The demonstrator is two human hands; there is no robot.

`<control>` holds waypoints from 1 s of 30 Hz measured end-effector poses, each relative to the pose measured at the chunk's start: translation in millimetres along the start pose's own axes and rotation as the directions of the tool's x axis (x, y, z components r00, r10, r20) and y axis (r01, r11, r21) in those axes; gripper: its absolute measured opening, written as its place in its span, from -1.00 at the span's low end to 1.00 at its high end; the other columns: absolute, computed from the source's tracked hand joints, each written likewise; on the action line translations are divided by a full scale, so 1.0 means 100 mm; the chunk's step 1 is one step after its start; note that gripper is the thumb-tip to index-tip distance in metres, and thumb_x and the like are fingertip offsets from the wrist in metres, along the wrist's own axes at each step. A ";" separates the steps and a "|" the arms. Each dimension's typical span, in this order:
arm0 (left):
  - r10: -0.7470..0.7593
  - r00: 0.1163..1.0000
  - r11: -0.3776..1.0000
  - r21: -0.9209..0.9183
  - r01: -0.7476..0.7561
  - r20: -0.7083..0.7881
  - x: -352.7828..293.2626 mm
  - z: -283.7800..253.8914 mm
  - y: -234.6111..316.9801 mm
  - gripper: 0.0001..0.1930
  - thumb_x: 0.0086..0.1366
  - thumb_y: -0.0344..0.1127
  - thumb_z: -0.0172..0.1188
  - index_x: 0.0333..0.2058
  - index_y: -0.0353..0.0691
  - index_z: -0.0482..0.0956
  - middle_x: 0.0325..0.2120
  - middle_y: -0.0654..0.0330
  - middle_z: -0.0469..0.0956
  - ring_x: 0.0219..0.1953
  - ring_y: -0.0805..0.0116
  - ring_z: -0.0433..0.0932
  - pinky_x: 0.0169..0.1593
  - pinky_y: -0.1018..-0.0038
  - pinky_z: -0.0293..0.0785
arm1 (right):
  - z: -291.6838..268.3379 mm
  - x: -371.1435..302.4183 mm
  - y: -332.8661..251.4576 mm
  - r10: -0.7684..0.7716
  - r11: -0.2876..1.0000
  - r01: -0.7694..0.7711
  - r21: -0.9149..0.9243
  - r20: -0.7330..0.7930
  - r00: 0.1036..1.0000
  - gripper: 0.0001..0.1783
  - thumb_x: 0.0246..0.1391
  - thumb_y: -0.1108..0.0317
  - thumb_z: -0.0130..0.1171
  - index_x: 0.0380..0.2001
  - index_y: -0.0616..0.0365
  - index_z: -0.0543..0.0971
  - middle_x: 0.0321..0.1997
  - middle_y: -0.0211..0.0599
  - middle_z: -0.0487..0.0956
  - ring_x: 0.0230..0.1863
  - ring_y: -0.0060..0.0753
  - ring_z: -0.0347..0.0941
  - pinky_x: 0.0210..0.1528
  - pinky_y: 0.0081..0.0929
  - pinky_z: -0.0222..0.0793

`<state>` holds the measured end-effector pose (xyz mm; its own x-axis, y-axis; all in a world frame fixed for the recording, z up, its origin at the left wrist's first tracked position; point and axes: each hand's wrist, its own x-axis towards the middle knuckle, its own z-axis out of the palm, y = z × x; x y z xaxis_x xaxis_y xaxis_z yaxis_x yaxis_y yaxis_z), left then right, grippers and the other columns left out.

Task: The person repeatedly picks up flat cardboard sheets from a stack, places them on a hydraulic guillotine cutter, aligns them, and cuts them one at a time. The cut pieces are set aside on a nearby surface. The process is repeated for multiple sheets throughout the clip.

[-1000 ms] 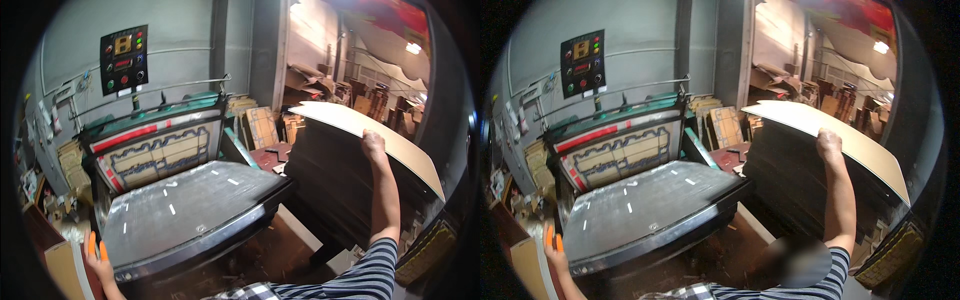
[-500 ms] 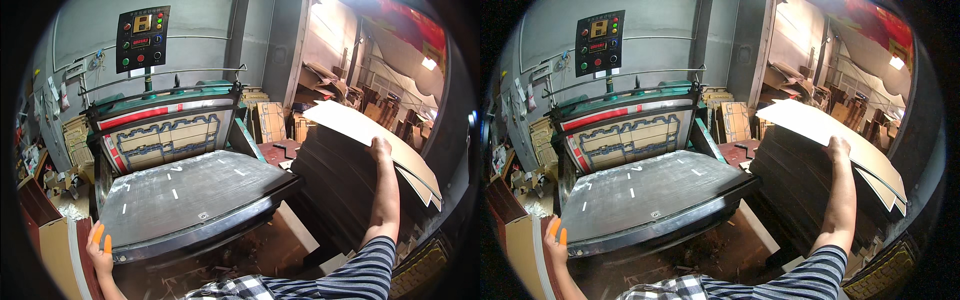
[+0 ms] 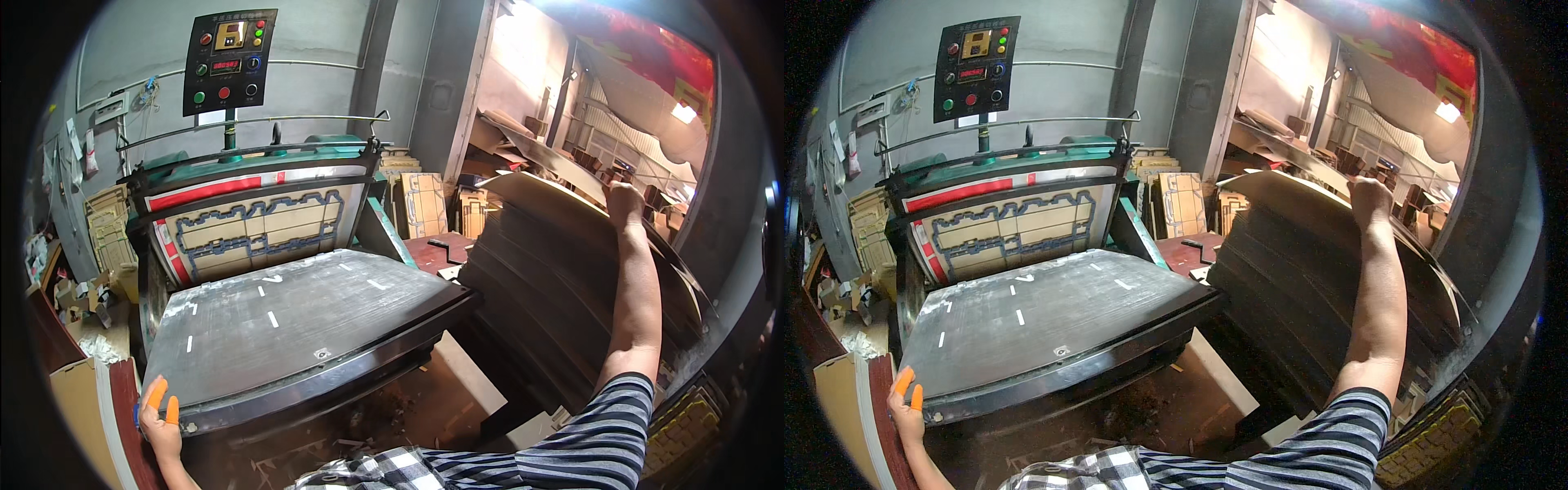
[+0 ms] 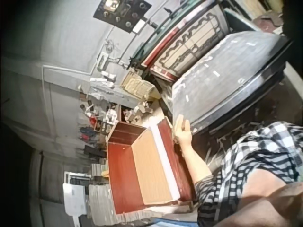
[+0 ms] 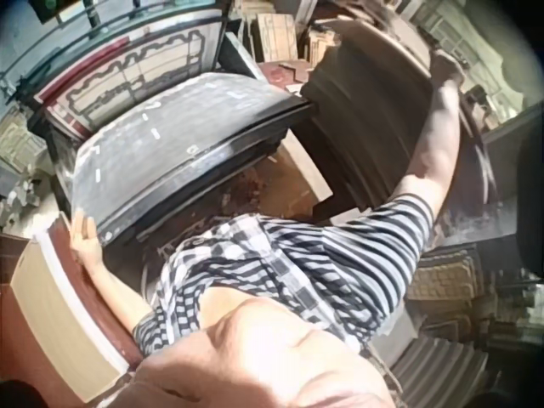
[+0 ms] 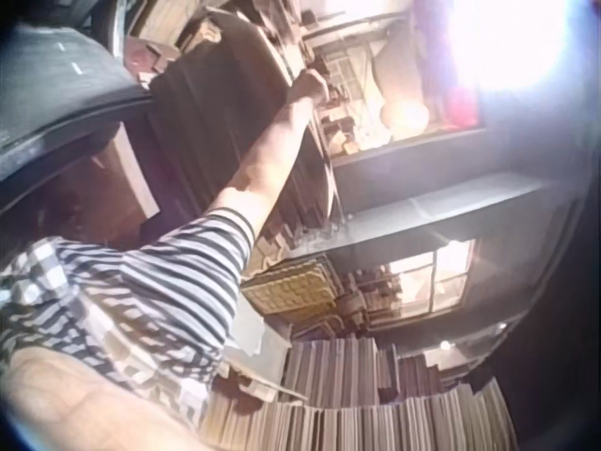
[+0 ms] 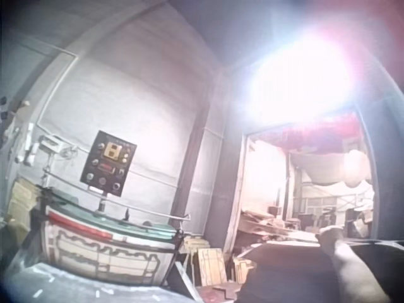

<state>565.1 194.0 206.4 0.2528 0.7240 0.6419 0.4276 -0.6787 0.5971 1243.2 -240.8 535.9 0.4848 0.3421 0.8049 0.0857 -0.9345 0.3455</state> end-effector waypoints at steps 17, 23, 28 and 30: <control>0.109 0.980 0.991 -0.056 -0.120 -0.166 0.19 0.03 0.36 -0.69 0.20 -0.50 0.22 -0.06 -0.41 0.54 -0.03 -0.02 0.55 0.04 0.16 0.51 0.16 0.35 0.33 | -1.83 -0.46 -1.64 -0.347 0.773 0.625 0.105 -0.755 0.556 -0.71 0.05 0.37 0.17 -0.11 0.11 0.55 -0.19 -0.27 0.62 -0.23 -0.26 0.60 -0.23 -0.38 0.54; 0.455 0.824 0.890 0.188 -0.415 -0.337 0.30 -0.08 0.83 -0.34 0.10 -0.34 0.34 0.18 -0.29 0.31 0.23 -0.15 0.22 0.26 -0.07 0.24 0.30 0.06 0.11 | -2.23 -1.31 -2.81 -0.452 0.283 0.883 0.373 -0.760 0.466 -0.65 0.05 0.40 0.15 -0.14 0.46 0.47 -0.16 0.07 0.54 -0.13 0.01 0.54 -0.14 -0.20 0.51; 0.304 0.947 0.805 0.560 -0.195 -0.107 0.33 0.16 0.72 -0.21 0.05 -0.20 0.36 0.26 -0.20 0.22 0.35 0.04 0.01 0.36 -0.15 -0.03 0.34 -0.16 -0.23 | -2.13 -1.92 -3.94 -0.722 0.209 0.912 0.353 -0.574 0.387 -0.43 0.00 0.33 0.06 0.13 0.25 0.39 0.03 -0.08 0.48 0.00 -0.11 0.48 -0.11 -0.18 0.44; 0.170 0.981 0.775 0.628 -0.075 -0.094 0.32 0.28 0.71 -0.20 0.04 -0.23 0.35 0.26 -0.23 0.20 0.33 0.11 0.07 0.38 -0.14 -0.09 0.34 -0.19 -0.36 | -1.69 -2.09 -4.44 -0.737 0.172 0.884 0.434 -0.539 0.408 -0.42 0.00 0.29 0.07 0.15 0.18 0.39 -0.01 -0.17 0.50 -0.06 -0.23 0.50 -0.20 -0.37 0.49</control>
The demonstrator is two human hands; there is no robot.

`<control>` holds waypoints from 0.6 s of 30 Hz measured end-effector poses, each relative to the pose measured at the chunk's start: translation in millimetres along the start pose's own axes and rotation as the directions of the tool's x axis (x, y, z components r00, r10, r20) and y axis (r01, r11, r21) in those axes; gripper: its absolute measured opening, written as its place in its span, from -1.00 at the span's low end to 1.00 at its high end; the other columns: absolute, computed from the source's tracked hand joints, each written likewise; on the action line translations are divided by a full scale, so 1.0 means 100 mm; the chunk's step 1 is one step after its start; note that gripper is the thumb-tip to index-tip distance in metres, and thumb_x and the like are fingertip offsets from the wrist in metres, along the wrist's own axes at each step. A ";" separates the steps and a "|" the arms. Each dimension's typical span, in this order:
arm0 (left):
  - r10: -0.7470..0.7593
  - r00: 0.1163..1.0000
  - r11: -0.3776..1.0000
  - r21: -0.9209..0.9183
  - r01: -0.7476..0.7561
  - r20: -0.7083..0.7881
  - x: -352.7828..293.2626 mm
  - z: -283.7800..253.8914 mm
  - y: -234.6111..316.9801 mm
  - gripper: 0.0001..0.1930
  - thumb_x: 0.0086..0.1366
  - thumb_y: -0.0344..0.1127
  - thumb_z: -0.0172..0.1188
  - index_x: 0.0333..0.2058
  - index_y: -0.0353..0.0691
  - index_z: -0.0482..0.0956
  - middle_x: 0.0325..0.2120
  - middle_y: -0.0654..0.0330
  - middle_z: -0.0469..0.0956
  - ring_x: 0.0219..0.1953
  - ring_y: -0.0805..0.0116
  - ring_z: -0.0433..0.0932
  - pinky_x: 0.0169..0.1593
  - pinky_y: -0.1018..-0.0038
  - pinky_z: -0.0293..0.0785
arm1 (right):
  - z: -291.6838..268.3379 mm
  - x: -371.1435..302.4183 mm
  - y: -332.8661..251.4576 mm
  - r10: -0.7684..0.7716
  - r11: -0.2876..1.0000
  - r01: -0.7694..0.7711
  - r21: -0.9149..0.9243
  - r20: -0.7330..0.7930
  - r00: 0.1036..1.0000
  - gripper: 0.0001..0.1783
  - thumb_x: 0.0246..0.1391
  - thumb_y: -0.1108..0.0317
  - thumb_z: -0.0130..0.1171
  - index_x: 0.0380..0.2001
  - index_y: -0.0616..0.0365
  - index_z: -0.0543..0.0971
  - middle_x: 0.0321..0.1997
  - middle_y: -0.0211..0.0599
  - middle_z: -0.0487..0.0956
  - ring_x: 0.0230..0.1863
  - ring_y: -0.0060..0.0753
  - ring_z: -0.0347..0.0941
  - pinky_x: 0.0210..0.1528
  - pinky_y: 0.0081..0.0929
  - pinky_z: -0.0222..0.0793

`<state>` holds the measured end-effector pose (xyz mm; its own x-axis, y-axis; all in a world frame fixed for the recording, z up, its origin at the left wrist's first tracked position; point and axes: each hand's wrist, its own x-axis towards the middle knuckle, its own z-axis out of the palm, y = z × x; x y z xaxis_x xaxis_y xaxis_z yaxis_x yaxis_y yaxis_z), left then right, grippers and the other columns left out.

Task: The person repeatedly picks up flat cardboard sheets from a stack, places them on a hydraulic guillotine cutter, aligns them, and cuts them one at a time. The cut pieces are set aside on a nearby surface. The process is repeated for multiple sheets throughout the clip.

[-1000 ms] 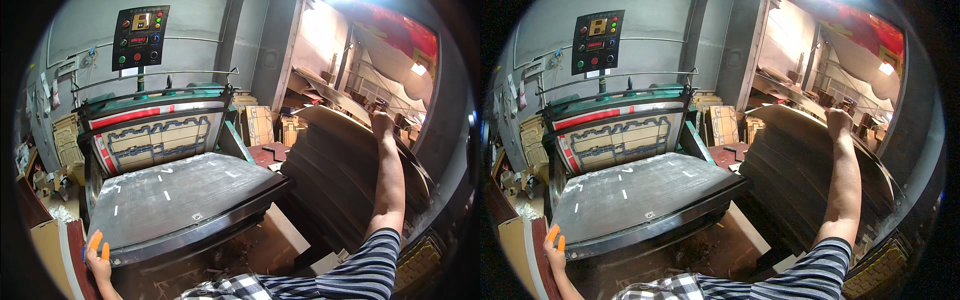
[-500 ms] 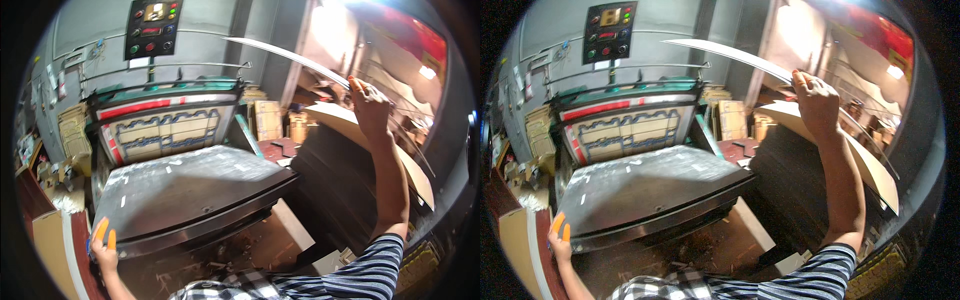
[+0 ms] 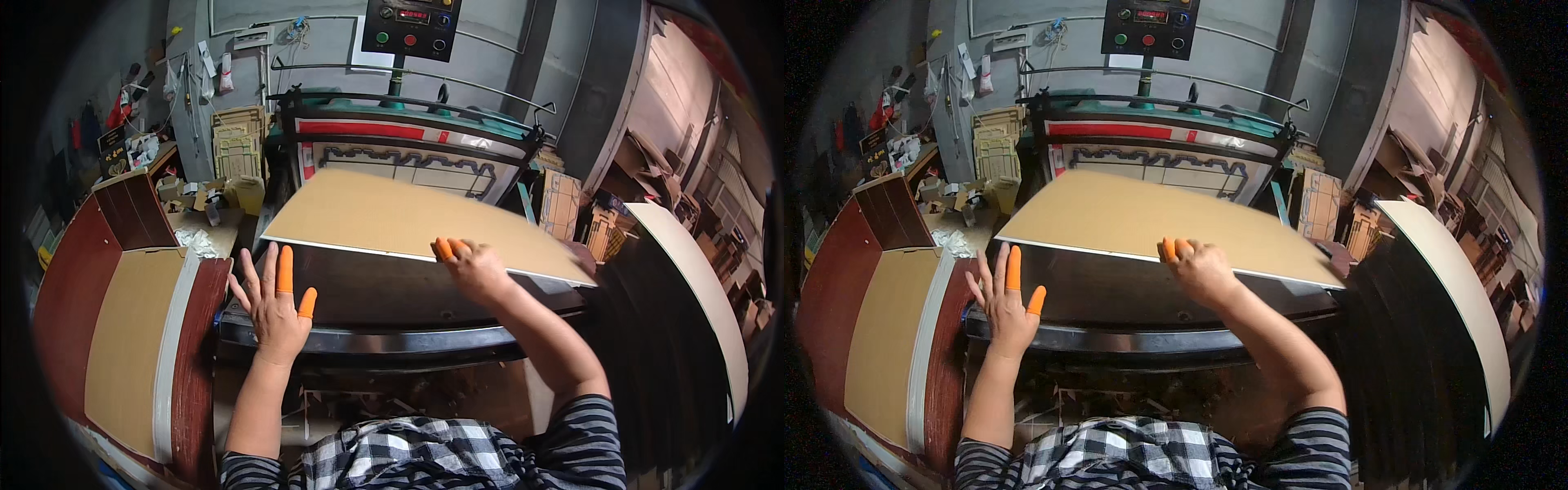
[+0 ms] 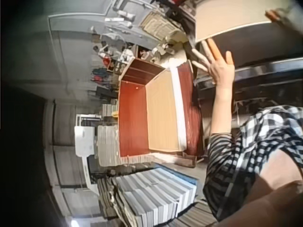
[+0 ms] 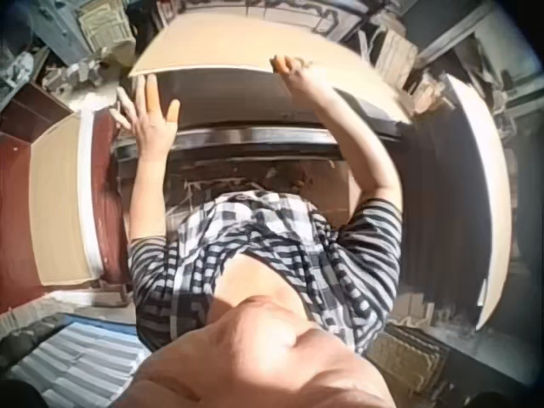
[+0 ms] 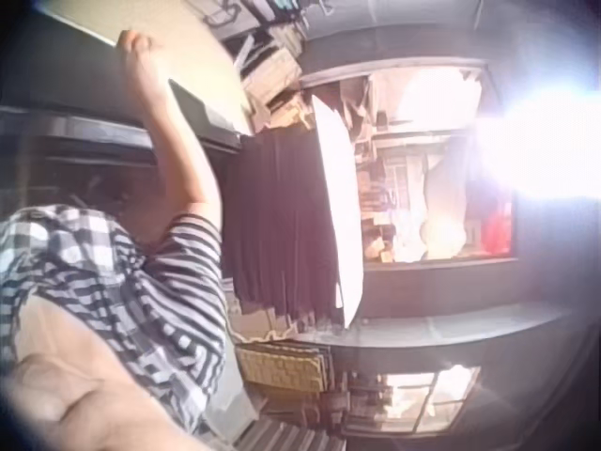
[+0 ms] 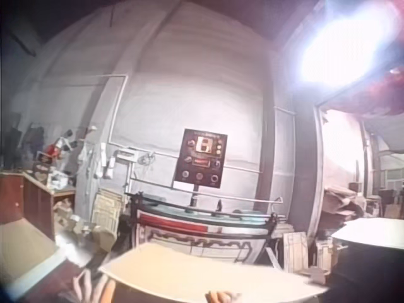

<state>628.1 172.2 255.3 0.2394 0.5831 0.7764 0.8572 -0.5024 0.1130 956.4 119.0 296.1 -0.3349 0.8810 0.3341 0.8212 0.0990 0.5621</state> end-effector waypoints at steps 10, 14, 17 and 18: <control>0.274 0.579 0.962 -0.216 -0.168 0.768 -0.08 1.34 0.38 -0.26 0.22 0.34 -0.05 0.28 0.07 0.24 0.38 0.23 0.00 0.42 0.06 -0.14 0.40 0.02 -0.30 | 0.82 -0.62 0.09 0.140 0.402 -0.430 0.808 0.410 0.901 -0.33 0.08 -0.08 0.21 0.16 0.11 0.43 0.25 -0.07 0.38 0.28 -0.05 0.26 0.29 -0.27 0.17; 0.216 0.346 0.976 -0.210 -0.055 0.913 -0.07 1.65 0.40 -0.19 0.24 0.48 -0.34 0.33 0.14 0.13 0.40 0.25 -0.10 0.43 0.04 -0.21 0.40 0.03 -0.30 | 0.18 -1.23 1.57 0.447 0.777 -0.565 -0.277 -0.388 0.806 -0.32 -0.10 0.18 0.28 0.17 0.02 0.43 0.30 -0.23 0.33 0.34 -0.08 0.16 0.39 0.08 -0.20; 0.251 0.290 0.968 -0.232 -0.100 0.923 0.07 1.53 0.55 -0.17 0.23 0.49 -0.33 0.33 0.13 0.13 0.41 0.25 -0.12 0.43 0.04 -0.23 0.40 0.06 -0.31 | -0.38 -2.18 2.53 0.747 0.337 -0.752 -0.567 -0.324 0.580 -0.16 0.01 0.06 0.23 0.33 -0.10 0.13 0.35 -0.26 0.26 0.38 -0.18 0.10 0.31 0.25 -0.14; 0.264 0.269 0.964 -0.243 -0.109 0.926 0.08 1.53 0.54 -0.17 0.22 0.50 -0.32 0.33 0.14 0.14 0.41 0.25 -0.12 0.43 0.04 -0.23 0.40 0.06 -0.31 | -0.52 -2.46 2.73 0.854 0.246 -0.753 -0.610 -0.230 0.466 -0.10 0.05 0.02 0.21 0.39 -0.14 0.03 0.37 -0.27 0.23 0.40 -0.21 0.09 0.29 0.31 -0.11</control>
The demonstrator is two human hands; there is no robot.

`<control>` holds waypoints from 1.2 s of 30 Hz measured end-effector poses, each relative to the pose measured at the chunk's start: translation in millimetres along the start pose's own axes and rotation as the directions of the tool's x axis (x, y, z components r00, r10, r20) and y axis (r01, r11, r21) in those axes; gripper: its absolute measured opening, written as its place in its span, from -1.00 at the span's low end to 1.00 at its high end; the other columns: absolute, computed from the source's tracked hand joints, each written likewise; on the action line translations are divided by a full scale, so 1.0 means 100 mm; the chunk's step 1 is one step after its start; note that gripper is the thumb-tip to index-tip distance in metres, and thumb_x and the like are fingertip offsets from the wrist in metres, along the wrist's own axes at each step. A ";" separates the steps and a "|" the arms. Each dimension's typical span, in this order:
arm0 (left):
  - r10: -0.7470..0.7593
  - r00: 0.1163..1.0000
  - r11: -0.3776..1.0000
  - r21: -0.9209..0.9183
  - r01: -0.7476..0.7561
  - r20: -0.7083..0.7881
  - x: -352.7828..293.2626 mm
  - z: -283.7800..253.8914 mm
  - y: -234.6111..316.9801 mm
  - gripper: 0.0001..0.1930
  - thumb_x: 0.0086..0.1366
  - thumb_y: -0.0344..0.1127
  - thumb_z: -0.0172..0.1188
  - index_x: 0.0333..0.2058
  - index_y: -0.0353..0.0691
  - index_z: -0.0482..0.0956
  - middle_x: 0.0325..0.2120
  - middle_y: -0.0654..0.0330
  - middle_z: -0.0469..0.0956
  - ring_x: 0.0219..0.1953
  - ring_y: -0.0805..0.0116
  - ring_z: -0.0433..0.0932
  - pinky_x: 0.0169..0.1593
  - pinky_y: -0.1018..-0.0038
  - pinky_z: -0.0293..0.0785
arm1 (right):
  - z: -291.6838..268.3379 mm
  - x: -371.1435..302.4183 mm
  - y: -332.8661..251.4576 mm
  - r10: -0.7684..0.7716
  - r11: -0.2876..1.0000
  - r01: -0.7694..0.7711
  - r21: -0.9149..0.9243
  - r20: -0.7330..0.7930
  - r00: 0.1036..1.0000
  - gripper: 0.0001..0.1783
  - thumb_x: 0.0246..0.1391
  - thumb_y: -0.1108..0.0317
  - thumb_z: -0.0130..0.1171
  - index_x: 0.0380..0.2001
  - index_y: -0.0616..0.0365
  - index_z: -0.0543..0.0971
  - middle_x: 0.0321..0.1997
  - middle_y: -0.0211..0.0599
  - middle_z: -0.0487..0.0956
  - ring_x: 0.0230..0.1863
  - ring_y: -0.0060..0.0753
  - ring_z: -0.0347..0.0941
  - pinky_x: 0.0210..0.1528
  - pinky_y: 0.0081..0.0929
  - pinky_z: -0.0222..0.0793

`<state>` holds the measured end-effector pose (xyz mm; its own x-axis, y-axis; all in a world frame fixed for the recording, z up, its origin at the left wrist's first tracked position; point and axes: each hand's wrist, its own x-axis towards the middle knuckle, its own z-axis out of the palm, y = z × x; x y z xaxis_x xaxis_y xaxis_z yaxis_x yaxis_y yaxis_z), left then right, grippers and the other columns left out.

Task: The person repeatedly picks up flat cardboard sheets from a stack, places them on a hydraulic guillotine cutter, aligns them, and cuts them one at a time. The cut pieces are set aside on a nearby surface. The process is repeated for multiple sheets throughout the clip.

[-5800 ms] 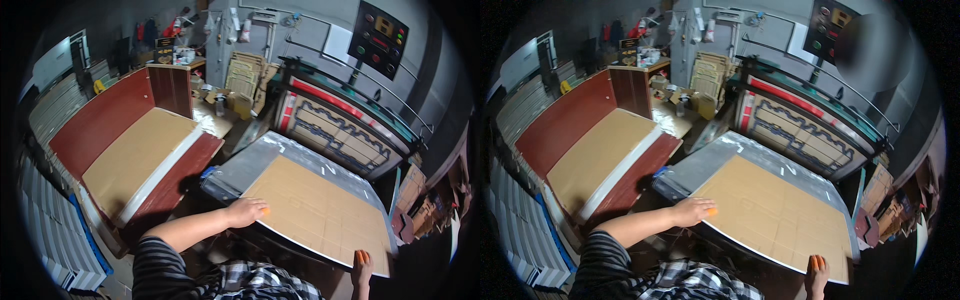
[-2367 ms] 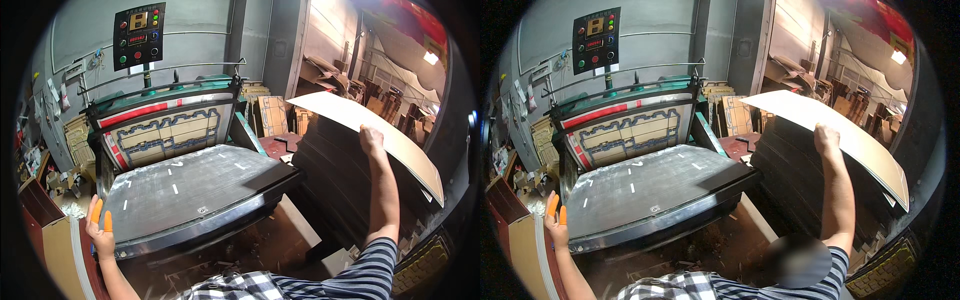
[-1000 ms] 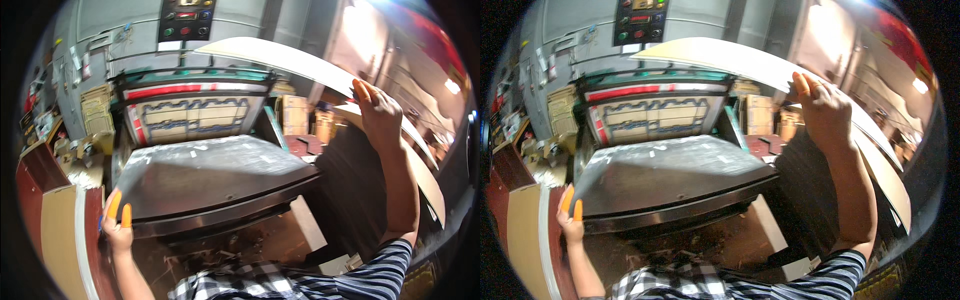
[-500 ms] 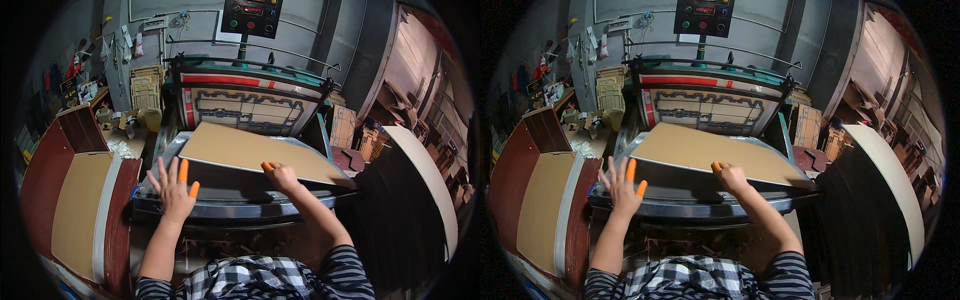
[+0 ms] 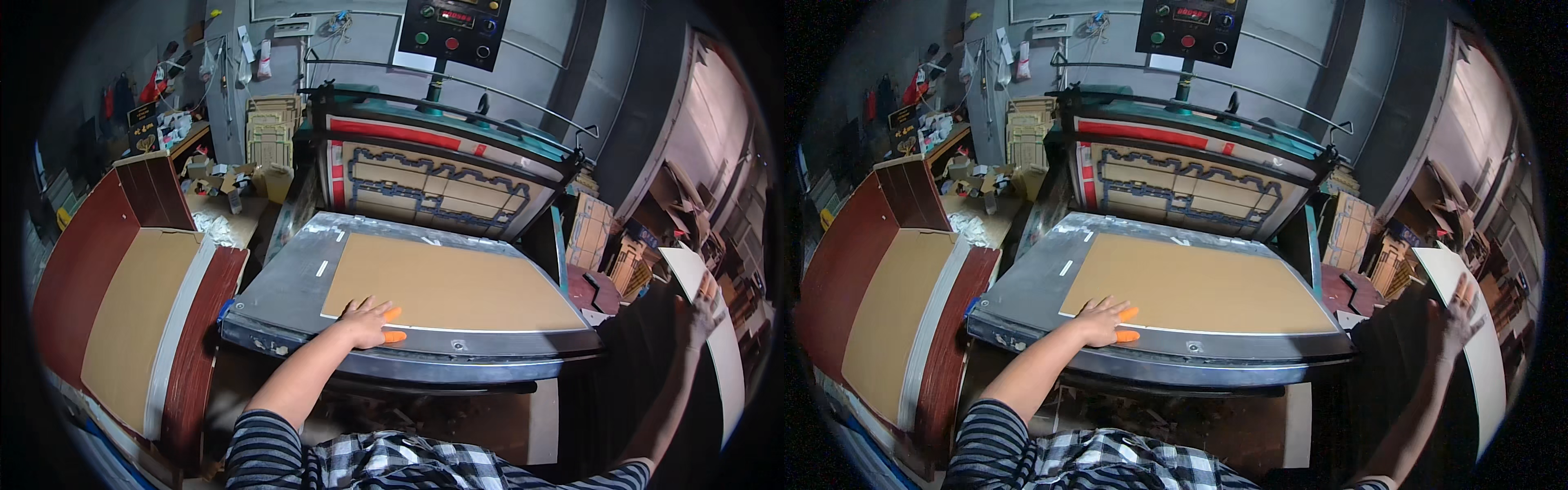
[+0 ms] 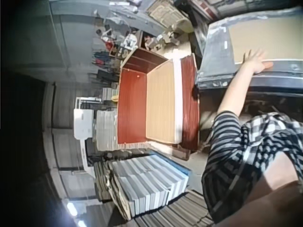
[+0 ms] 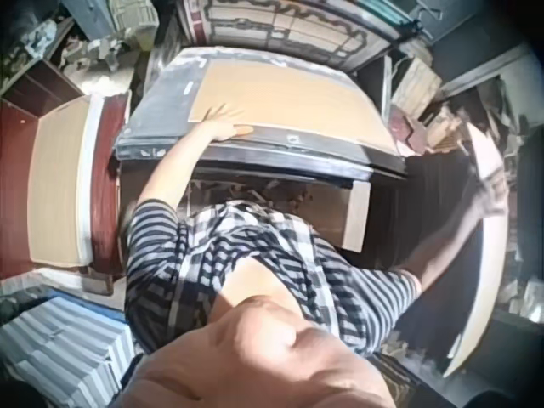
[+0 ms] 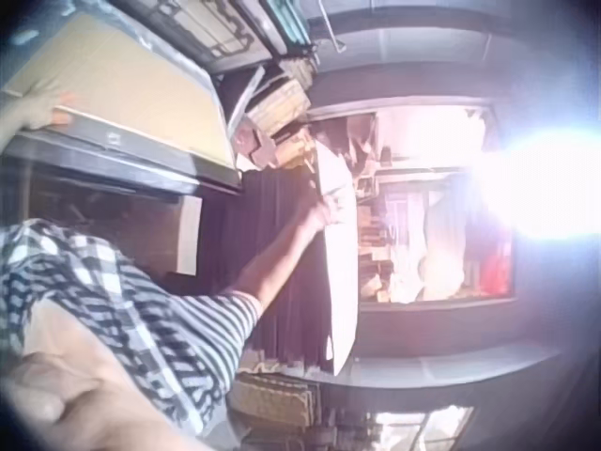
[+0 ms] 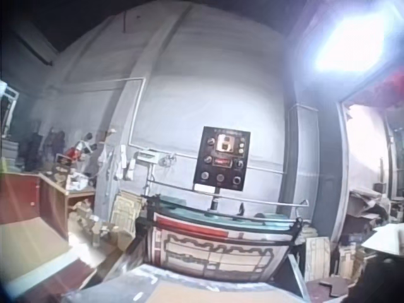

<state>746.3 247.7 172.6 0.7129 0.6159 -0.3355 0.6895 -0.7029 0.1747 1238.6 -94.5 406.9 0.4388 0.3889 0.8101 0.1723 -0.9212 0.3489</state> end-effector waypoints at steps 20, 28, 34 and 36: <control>-0.175 0.983 0.979 -0.091 0.180 0.061 0.25 -0.09 -0.34 -0.24 0.25 0.40 -0.18 0.35 0.25 0.04 0.41 0.28 -0.12 0.43 -0.05 -0.26 0.38 -0.07 -0.39 | 0.14 -1.27 -2.30 -0.818 0.258 0.240 0.936 0.080 0.570 -0.04 -0.05 -0.16 0.27 0.35 -0.05 0.15 0.43 -0.02 0.05 0.46 0.02 -0.12 0.40 0.04 -0.16; -0.241 0.970 0.966 -0.088 0.244 0.035 0.18 -0.16 -0.39 -0.35 0.34 0.27 -0.23 0.32 0.13 0.17 0.42 0.32 -0.18 0.43 0.03 -0.24 0.35 -0.20 -0.34 | 0.32 -1.59 -3.11 -0.896 0.415 0.172 0.894 0.369 0.246 -0.23 0.15 -0.28 -0.08 0.31 -0.13 0.18 0.43 -0.21 0.08 0.44 -0.02 -0.11 0.27 0.45 -0.21; -0.401 0.914 0.909 -0.152 0.389 -0.060 0.28 -0.10 -0.68 -0.21 0.26 0.37 -0.17 0.36 0.14 0.02 0.41 0.24 -0.13 0.42 -0.05 -0.21 0.35 -0.16 -0.33 | 0.66 -1.69 -3.26 -0.920 0.298 0.159 0.941 0.239 0.309 -0.31 0.15 -0.26 -0.06 0.22 -0.12 0.32 0.35 -0.25 0.24 0.38 -0.11 0.06 0.28 0.15 0.00; -0.448 0.894 0.885 -0.133 0.445 0.014 0.12 -0.06 -0.80 -0.17 0.23 0.41 -0.15 0.37 0.11 0.01 0.40 0.17 -0.12 0.41 -0.11 -0.21 0.37 -0.05 -0.30 | 0.43 -1.63 -3.03 -0.946 0.231 0.192 0.954 0.175 0.272 -0.26 0.13 -0.29 -0.06 0.24 -0.08 0.30 0.37 -0.25 0.22 0.39 -0.10 0.04 0.27 0.24 -0.01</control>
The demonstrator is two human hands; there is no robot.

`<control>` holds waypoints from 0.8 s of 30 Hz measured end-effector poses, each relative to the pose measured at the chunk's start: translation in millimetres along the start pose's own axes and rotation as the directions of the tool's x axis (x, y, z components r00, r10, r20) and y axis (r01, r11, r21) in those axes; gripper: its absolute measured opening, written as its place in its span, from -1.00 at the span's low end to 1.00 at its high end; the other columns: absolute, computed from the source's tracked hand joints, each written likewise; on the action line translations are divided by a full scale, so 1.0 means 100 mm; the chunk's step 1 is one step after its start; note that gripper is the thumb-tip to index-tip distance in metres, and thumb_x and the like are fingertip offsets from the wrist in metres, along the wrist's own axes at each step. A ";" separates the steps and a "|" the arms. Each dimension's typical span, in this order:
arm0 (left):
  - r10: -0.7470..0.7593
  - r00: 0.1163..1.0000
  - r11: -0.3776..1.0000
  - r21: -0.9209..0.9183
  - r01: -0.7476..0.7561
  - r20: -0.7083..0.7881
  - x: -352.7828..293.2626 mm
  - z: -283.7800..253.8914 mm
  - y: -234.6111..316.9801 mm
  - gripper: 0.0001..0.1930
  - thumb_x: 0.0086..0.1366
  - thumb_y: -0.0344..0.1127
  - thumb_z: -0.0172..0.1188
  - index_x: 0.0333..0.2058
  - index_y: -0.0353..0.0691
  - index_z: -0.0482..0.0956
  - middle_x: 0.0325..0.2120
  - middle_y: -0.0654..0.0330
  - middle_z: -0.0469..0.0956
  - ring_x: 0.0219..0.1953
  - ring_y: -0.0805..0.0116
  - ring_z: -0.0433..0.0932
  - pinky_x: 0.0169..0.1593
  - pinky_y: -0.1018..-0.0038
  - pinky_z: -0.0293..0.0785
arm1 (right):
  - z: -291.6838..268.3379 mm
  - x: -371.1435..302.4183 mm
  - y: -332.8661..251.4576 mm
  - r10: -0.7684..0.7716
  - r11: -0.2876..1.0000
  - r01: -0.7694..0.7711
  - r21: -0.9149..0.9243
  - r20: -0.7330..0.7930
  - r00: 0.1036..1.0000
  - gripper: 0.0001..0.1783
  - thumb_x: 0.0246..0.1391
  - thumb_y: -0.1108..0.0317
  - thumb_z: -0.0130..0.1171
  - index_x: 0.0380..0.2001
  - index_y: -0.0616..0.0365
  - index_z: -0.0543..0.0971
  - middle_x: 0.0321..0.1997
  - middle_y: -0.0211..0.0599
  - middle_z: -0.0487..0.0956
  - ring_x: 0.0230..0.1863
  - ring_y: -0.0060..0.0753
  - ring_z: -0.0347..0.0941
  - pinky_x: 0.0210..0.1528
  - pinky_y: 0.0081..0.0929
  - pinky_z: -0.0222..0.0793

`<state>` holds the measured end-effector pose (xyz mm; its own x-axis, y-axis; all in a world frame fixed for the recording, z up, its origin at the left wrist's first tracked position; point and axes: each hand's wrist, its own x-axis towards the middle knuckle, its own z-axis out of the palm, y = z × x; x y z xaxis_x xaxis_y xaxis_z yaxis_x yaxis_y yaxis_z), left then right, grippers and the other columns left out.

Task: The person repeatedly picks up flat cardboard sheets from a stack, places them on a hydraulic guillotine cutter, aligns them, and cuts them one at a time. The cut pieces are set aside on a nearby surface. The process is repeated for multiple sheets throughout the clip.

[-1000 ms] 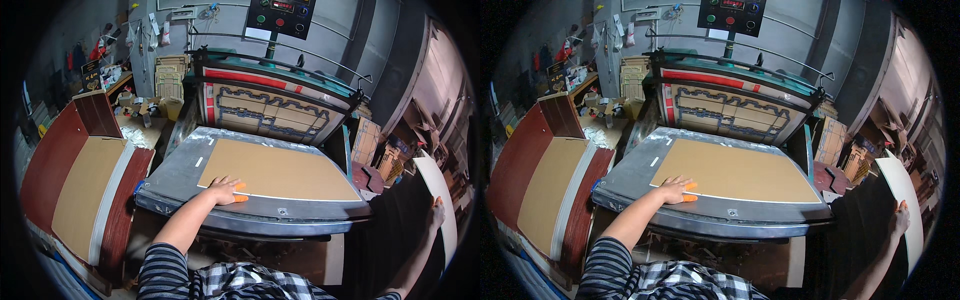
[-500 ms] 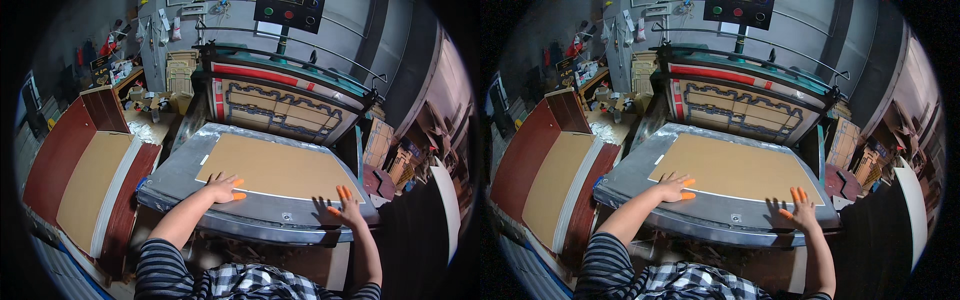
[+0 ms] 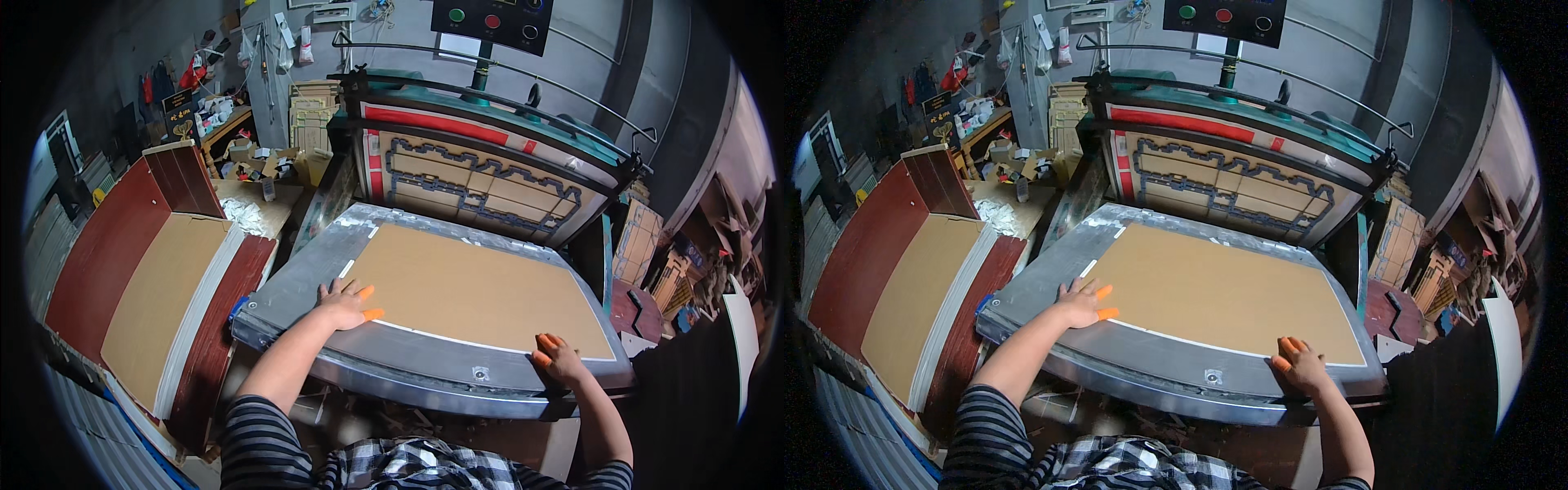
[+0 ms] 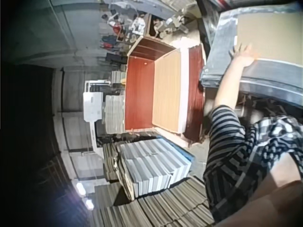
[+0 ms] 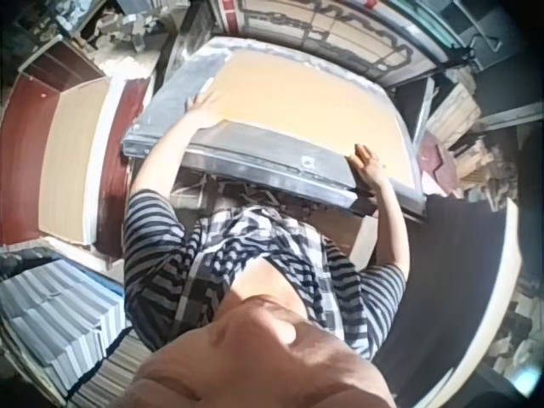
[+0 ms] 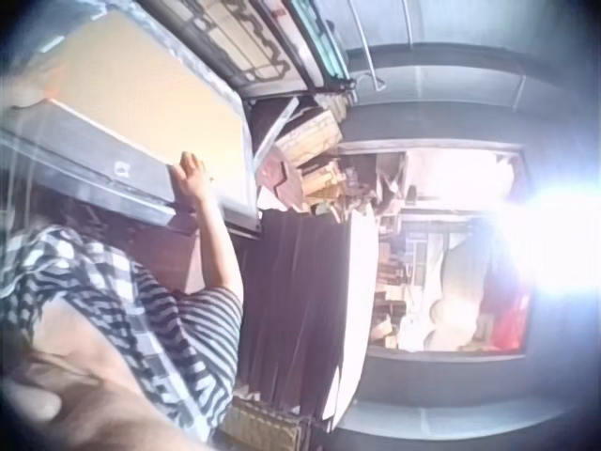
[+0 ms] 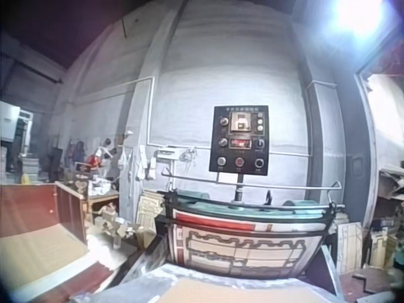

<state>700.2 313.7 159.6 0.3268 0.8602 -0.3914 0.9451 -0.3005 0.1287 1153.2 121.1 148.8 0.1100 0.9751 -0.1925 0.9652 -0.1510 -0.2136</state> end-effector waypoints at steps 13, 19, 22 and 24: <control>0.109 0.966 0.939 -0.296 -0.177 -0.233 -0.20 0.07 -0.04 -0.26 0.04 0.11 0.32 0.17 -0.10 0.40 0.30 0.13 0.16 0.30 -0.05 0.11 0.34 0.18 0.02 | -0.09 0.19 -0.15 0.141 0.990 -0.141 0.002 0.062 0.988 -0.26 0.12 -0.29 -0.05 0.23 -0.09 0.26 0.39 -0.36 0.15 0.42 -0.05 -0.05 0.21 0.52 -0.18; -0.128 0.975 0.072 -0.982 -0.175 -0.183 -0.19 -0.08 -0.15 -0.56 0.21 -0.55 0.16 0.09 -0.42 0.40 -0.02 0.02 0.50 -0.14 0.38 0.56 -0.06 0.57 0.48 | -0.03 0.05 -0.04 0.080 0.997 -0.080 0.002 0.028 0.996 -0.18 0.05 -0.37 -0.03 0.23 -0.08 0.26 0.38 -0.28 0.19 0.42 -0.04 -0.06 0.27 0.40 -0.21; -0.188 0.934 -0.076 -0.944 -0.322 -0.303 -0.10 -0.20 -0.19 -0.55 0.21 -0.54 0.17 0.10 -0.40 0.40 -0.08 0.07 0.53 -0.10 0.40 0.53 -0.04 0.53 0.46 | 0.05 0.06 0.01 0.119 0.991 -0.118 -0.069 0.004 0.993 -0.14 0.05 -0.37 -0.02 0.26 -0.02 0.25 0.36 -0.23 0.22 0.42 -0.03 -0.05 0.29 0.28 -0.14; -0.151 0.926 -0.006 -0.937 -0.350 -0.345 -0.03 -0.16 -0.28 -0.56 0.19 -0.48 0.24 0.06 -0.39 0.45 -0.07 0.09 0.54 -0.09 0.38 0.53 -0.02 0.53 0.45 | -0.12 0.08 -0.24 0.140 0.990 -0.139 -0.024 0.051 0.989 -0.15 0.07 -0.34 -0.01 0.26 0.01 0.24 0.35 -0.19 0.23 0.42 -0.03 -0.05 0.30 0.23 -0.11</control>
<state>672.8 326.1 171.9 0.1620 0.9845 -0.0675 -0.1134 0.0865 0.9898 1133.9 134.3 163.6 0.2314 0.9348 -0.2693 0.9461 -0.2807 -0.1615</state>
